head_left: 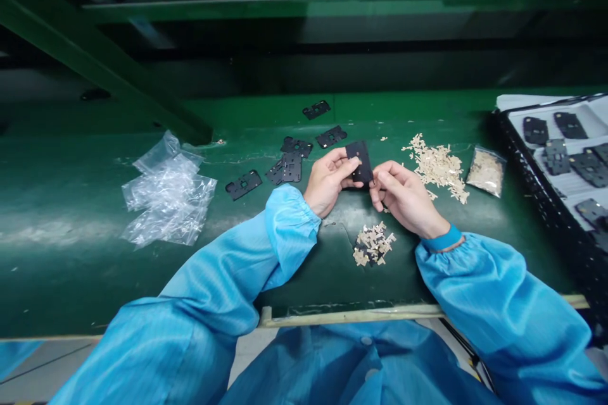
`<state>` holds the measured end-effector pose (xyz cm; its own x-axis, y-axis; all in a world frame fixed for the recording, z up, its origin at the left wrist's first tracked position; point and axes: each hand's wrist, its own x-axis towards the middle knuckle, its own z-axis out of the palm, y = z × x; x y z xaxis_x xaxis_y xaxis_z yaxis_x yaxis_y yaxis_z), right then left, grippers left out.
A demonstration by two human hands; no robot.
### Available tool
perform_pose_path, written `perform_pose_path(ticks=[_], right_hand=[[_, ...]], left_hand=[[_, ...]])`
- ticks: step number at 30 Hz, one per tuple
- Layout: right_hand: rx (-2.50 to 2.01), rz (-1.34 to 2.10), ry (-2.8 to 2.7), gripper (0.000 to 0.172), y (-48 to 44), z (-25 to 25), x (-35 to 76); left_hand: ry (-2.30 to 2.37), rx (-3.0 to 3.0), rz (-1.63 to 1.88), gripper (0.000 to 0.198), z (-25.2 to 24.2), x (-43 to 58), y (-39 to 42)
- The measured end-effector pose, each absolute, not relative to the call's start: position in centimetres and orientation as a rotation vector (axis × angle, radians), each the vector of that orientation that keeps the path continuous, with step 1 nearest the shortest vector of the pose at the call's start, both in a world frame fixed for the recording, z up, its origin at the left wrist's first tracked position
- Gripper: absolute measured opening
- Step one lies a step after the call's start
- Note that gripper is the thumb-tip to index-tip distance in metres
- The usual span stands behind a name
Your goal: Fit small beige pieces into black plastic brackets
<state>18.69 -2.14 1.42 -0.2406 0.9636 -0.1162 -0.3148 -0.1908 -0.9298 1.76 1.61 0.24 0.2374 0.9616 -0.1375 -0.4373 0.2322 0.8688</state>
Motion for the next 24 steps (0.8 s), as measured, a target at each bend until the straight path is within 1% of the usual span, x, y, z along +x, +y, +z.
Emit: perform_pose_path(ticks=[6, 11, 17, 24], right_hand=[[-1.043, 1.692, -0.934, 0.032, -1.99, 1.58, 18.85], [-1.004, 1.790, -0.827, 0.029, -1.92, 1.80, 18.80], [-0.985, 1.755, -0.830, 0.027, -1.87, 1.78, 18.74], [-0.999, 1.712, -0.870, 0.026, -1.87, 1.53, 18.48]], left_hand=[[0.867, 0.784, 1.177, 0.045, 0.14, 1.83, 1.69], [0.864, 0.795, 1.195, 0.047, 0.02, 1.99, 1.64], [0.890, 0.807, 1.184, 0.051, 0.04, 2.03, 1.50], [0.920, 0.793, 1.181, 0.047, 0.25, 2.02, 1.21]])
